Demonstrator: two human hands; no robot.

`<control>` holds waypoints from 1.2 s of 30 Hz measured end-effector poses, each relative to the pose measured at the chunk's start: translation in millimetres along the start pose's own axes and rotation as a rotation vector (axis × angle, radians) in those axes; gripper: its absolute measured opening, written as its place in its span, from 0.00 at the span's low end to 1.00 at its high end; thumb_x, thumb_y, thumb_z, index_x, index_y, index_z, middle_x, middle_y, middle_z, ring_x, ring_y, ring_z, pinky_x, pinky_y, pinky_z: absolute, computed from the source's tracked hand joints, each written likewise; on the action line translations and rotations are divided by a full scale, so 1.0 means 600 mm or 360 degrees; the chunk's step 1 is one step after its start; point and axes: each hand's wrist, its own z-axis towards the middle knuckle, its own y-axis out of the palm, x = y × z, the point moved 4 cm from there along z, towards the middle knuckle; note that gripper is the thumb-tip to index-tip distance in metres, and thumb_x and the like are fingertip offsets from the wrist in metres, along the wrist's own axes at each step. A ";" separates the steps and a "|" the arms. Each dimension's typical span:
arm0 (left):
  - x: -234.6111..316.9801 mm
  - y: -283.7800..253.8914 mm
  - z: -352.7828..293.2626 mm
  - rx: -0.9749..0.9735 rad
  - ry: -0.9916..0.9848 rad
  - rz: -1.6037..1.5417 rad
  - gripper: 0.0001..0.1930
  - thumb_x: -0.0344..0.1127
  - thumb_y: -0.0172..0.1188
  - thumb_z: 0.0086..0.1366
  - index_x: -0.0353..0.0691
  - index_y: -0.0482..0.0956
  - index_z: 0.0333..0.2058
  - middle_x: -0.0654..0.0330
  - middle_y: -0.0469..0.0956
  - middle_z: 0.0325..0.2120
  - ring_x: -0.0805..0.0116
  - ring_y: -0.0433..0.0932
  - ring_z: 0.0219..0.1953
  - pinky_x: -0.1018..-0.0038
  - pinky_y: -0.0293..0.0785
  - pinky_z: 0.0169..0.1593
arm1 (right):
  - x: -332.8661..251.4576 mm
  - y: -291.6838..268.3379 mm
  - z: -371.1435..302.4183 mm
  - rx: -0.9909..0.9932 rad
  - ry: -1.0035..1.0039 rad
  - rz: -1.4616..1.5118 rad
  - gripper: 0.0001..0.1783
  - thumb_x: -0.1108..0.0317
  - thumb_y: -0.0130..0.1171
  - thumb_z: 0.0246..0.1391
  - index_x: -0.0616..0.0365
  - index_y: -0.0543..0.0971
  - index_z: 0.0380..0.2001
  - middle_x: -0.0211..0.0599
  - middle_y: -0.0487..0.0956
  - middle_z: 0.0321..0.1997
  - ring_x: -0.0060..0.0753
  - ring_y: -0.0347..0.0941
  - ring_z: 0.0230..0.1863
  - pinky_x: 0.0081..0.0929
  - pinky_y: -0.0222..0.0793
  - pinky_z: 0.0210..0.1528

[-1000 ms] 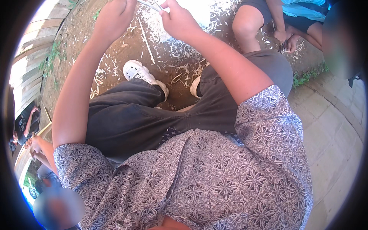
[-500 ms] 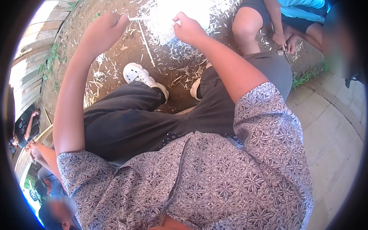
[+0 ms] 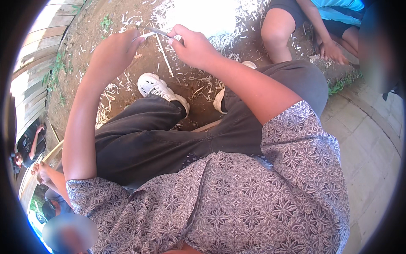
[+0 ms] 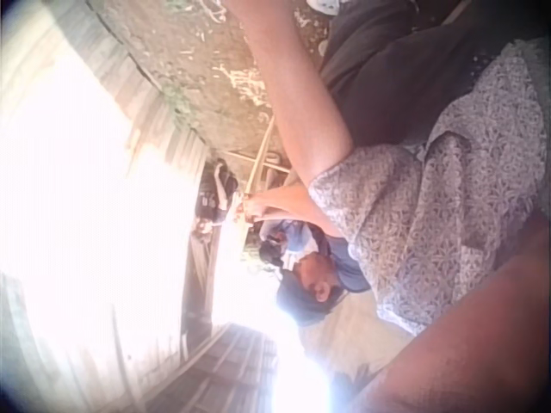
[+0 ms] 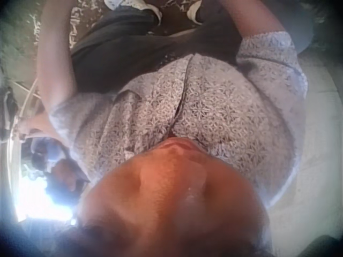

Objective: The person sits on the ground and uses a curved knife to shave thin strips from a piece of bamboo. They hold the bamboo with one hand and scrape the knife along its length to produce fine shavings, which accumulate on the ground.

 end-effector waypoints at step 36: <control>0.019 -0.019 0.012 -0.0051 0.0094 0.0141 0.15 0.43 0.52 0.75 0.38 0.80 0.41 0.46 0.82 0.30 0.42 0.81 0.37 0.51 0.75 0.43 | 0.111 -0.053 0.026 0.0056 0.0054 -0.0379 0.11 0.61 0.59 0.65 0.51 0.77 0.48 0.31 0.76 0.21 0.24 0.68 0.21 0.30 0.63 0.28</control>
